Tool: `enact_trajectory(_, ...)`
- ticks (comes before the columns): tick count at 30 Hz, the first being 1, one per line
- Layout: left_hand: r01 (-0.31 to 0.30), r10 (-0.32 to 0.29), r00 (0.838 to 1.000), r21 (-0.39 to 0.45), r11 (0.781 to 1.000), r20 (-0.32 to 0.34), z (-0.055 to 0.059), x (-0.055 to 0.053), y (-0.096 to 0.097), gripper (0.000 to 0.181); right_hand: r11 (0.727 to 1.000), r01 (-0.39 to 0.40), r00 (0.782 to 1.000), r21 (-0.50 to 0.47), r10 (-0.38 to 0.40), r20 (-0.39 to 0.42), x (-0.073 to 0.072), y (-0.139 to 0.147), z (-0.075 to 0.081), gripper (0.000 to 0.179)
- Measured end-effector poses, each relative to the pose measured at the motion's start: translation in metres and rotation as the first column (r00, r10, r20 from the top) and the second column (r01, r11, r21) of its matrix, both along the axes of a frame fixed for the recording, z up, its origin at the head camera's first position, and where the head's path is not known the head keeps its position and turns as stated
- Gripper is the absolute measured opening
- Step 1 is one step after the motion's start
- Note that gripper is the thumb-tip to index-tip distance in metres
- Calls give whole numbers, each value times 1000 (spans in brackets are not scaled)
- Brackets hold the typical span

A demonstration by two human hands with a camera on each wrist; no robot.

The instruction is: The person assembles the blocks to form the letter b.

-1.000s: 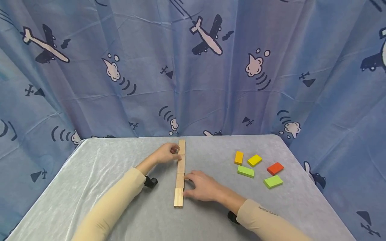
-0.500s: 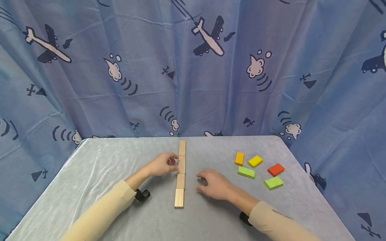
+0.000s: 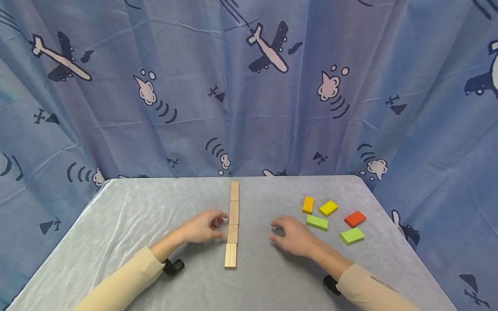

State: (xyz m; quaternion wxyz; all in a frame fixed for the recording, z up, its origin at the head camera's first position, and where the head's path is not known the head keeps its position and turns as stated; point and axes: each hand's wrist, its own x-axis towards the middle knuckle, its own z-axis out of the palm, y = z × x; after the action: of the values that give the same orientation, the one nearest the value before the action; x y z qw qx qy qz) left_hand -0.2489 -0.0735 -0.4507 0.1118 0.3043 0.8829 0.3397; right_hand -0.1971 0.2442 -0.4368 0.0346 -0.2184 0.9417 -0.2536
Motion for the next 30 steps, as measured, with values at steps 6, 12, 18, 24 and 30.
enact_trajectory(6,30,-30,999,-25,999,-22,0,10,2,58,999,39,999,-6,-39,-12,3,19,2,37)
enact_trajectory(12,23,-27,999,-85,996,-41,0,16,3,60,996,94,995,4,-94,-30,3,33,5,38)
enact_trajectory(18,16,-26,997,-133,991,-74,0,19,3,62,989,145,989,-4,-145,-38,1,46,8,40)
enact_trajectory(24,2,-14,997,-149,989,-73,-1,19,4,63,984,177,982,-21,-178,-55,-3,58,12,41)
enact_trajectory(30,-5,-6,997,-151,989,-73,0,21,5,65,979,201,977,-19,-202,-74,-8,66,14,42)
